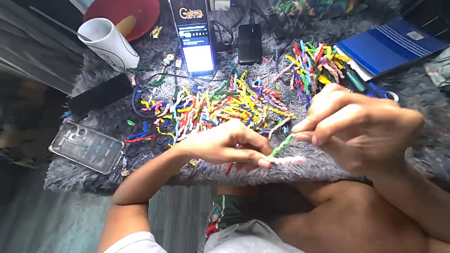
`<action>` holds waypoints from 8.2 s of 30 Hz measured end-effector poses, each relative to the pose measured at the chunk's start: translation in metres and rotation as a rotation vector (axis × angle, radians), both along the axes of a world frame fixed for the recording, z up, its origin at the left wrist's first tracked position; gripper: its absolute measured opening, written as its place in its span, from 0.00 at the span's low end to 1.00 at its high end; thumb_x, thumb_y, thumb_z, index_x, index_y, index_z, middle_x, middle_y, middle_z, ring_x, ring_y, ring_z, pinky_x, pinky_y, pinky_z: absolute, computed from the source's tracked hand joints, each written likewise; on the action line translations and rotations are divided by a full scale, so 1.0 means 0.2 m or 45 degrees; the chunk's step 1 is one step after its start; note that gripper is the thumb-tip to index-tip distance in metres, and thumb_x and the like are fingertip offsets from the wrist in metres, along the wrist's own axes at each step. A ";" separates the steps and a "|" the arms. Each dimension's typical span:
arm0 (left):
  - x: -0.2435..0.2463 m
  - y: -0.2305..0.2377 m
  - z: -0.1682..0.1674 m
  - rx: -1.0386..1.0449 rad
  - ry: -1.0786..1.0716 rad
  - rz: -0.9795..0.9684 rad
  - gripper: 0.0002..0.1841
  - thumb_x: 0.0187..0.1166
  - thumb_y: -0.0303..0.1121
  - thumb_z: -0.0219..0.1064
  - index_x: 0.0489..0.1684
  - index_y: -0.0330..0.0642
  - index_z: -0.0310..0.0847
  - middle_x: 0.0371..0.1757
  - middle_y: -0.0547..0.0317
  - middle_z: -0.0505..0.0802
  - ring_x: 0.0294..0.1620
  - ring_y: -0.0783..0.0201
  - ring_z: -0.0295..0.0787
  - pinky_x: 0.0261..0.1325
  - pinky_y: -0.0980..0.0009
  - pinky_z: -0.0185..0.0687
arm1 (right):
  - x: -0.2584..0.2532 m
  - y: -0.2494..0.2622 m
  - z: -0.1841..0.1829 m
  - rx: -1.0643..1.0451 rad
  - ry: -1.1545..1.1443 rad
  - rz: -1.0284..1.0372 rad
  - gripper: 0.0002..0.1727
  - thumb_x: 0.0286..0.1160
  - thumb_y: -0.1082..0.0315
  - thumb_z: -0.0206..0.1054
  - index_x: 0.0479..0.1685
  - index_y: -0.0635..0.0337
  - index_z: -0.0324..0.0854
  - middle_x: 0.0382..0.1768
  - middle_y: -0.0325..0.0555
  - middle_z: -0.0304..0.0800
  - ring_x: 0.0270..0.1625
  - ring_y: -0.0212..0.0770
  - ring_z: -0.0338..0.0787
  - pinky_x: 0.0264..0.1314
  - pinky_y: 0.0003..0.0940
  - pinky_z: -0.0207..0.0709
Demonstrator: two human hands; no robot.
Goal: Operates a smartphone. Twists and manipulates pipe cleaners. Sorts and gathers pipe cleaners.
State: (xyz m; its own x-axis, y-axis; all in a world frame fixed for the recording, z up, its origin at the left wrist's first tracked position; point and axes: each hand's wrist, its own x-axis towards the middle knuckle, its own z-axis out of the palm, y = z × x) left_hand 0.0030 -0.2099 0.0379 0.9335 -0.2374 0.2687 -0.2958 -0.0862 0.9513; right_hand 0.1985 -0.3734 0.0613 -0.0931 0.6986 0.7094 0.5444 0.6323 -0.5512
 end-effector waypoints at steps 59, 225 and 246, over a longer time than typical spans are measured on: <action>0.00 -0.09 0.00 0.039 -0.431 0.100 0.14 0.86 0.25 0.56 0.27 0.30 0.75 0.24 0.64 0.77 0.31 0.86 0.70 0.36 0.90 0.63 | -0.18 -0.02 -0.01 -0.317 0.583 0.632 0.12 0.91 0.67 0.57 0.48 0.62 0.86 0.42 0.35 0.93 0.47 0.21 0.89 0.54 0.17 0.82; 0.56 0.69 -0.18 0.420 0.466 2.633 0.60 0.56 0.40 0.85 0.94 0.38 0.49 0.84 0.31 0.63 0.81 0.40 0.65 0.73 0.57 0.74 | 0.16 -0.03 -0.01 -0.567 -0.680 -1.117 0.25 0.88 0.50 0.58 0.43 0.67 0.86 0.28 0.65 0.88 0.32 0.70 0.89 0.31 0.67 0.71; 0.54 0.67 -0.17 0.446 0.514 2.590 0.61 0.55 0.46 0.88 0.92 0.36 0.50 0.85 0.31 0.64 0.84 0.38 0.64 0.75 0.51 0.73 | 0.16 -0.02 -0.01 -0.570 -0.682 -1.107 0.26 0.88 0.50 0.58 0.43 0.67 0.87 0.29 0.66 0.88 0.33 0.71 0.89 0.31 0.67 0.71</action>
State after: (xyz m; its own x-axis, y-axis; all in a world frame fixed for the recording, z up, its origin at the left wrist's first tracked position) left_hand 0.1107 -0.0749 0.0039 -0.1388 0.9668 0.2147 0.5940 -0.0922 0.7992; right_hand 0.2298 -0.3784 0.0595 0.3335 0.8575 0.3918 0.9409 -0.2767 -0.1954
